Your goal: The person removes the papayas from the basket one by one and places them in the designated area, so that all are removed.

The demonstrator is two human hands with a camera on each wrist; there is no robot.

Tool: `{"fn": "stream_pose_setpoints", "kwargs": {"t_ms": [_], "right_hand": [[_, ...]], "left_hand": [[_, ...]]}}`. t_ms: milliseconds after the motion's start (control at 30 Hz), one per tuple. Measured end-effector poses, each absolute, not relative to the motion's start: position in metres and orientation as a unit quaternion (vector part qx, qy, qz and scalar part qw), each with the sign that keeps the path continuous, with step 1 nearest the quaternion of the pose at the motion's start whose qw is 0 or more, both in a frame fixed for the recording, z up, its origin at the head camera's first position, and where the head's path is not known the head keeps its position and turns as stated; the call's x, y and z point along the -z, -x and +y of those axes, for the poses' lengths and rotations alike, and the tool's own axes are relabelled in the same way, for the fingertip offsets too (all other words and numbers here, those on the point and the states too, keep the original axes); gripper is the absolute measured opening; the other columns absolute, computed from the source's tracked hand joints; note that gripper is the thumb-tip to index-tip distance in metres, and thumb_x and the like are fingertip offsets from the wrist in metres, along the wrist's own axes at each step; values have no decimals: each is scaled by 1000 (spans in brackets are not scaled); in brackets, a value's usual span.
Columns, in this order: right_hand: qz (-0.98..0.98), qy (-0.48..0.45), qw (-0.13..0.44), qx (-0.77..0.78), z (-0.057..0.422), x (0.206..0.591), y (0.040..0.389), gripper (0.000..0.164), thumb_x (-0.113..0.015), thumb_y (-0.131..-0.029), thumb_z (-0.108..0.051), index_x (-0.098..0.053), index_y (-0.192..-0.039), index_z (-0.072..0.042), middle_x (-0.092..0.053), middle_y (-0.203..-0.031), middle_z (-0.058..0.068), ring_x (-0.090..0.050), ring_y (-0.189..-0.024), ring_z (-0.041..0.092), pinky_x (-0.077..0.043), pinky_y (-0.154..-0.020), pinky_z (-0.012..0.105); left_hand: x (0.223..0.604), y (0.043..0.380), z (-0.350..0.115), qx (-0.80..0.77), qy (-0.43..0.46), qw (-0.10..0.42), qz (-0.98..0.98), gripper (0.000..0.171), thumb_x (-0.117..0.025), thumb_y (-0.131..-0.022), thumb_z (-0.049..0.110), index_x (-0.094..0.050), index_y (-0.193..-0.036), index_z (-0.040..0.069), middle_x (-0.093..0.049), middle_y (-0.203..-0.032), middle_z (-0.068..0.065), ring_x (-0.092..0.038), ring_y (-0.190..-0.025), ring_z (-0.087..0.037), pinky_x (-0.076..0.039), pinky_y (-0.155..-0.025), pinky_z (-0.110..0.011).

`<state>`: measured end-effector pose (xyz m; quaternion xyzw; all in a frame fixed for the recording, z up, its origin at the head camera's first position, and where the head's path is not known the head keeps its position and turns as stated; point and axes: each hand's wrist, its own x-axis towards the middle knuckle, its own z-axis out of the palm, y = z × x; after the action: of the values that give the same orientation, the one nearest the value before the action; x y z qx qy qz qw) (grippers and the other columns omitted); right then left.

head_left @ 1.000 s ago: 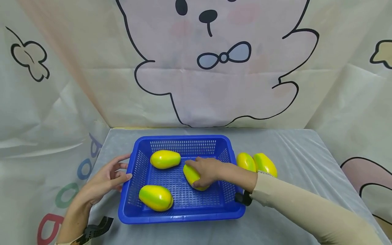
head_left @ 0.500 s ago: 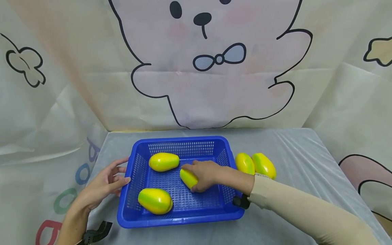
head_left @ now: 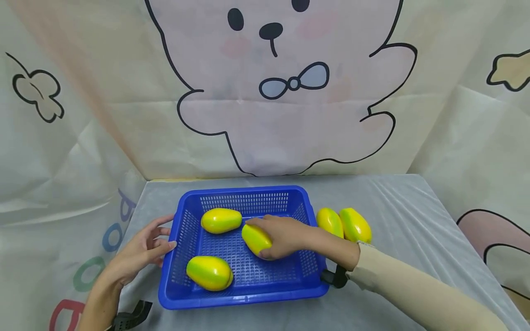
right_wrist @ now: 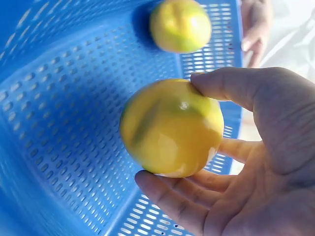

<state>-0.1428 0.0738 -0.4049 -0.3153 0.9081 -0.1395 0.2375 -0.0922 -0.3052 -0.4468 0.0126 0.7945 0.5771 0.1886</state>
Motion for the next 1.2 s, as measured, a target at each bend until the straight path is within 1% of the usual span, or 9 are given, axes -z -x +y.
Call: {"fn": "stream_pose_setpoints", "kwargs": {"t_ms": [100,267,500,600,700,800,933,1067,1200], "right_hand": [[908,307,233,164,80,403,138,79,-79,-92,-40,-43,-162,-29,-61,-147,2,-60,-107,15,-57,-93,43],[904,298,227,204,90,401,134,79,-78,-93,-41,-41,-163,-29,-62,-147,0,-60,-109,16,-57,-95,43],[894,296,206,266,107,401,128,81,-78,-94,-41,-40,-163,-26,-60,-151,-2,-60,-125,17,-54,-109,47],[889,290,198,295,111,400,124,82,-78,-94,-46,-39,-163,-25,-61,-147,-4,-61,-120,14,-55,-107,44],[882,273,198,329,115,400,119,81,-77,-94,-49,-38,-162,-29,-62,-144,-8,-61,-118,10,-57,-103,39],[874,258,199,361,119,400,114,80,-77,-94,-50,-38,-161,-32,-60,-145,-11,-60,-122,10,-58,-101,36],[863,256,181,397,124,401,111,81,-77,-94,-49,-36,-162,-31,-57,-149,-8,-59,-127,16,-59,-100,37],[861,251,160,413,129,401,108,83,-78,-94,-47,-35,-163,-31,-56,-152,-8,-59,-127,17,-58,-99,35],[861,243,134,427,140,400,105,82,-78,-95,-44,-35,-163,-29,-54,-155,-4,-60,-129,20,-58,-98,32]], "left_hand": [[446,93,-305,-577,-13,192,794,85,-68,-103,20,-16,-169,10,-52,-143,-33,-73,-89,-20,-67,-72,-39],[444,93,-305,-576,-8,194,794,84,-68,-103,19,-16,-168,10,-52,-143,-33,-73,-88,-20,-67,-71,-39],[445,95,-303,-575,-9,193,795,84,-68,-103,20,-17,-168,10,-52,-144,-33,-73,-90,-20,-67,-72,-40],[446,94,-304,-578,-7,192,793,84,-68,-103,20,-16,-168,10,-51,-145,-33,-73,-90,-20,-67,-72,-40],[446,93,-305,-580,-7,194,791,84,-68,-103,19,-16,-168,10,-51,-145,-34,-73,-90,-20,-67,-72,-40],[446,92,-305,-582,-7,197,789,84,-68,-103,19,-15,-168,9,-51,-144,-33,-73,-90,-20,-67,-72,-40],[445,93,-304,-580,-10,195,791,84,-68,-103,19,-16,-168,9,-52,-143,-33,-73,-89,-20,-67,-72,-40],[445,94,-305,-580,-12,193,791,84,-67,-103,19,-16,-168,9,-52,-142,-33,-72,-89,-20,-67,-71,-40],[446,93,-304,-583,-11,193,789,83,-67,-103,18,-16,-168,9,-52,-143,-33,-73,-89,-20,-67,-71,-40]]}}
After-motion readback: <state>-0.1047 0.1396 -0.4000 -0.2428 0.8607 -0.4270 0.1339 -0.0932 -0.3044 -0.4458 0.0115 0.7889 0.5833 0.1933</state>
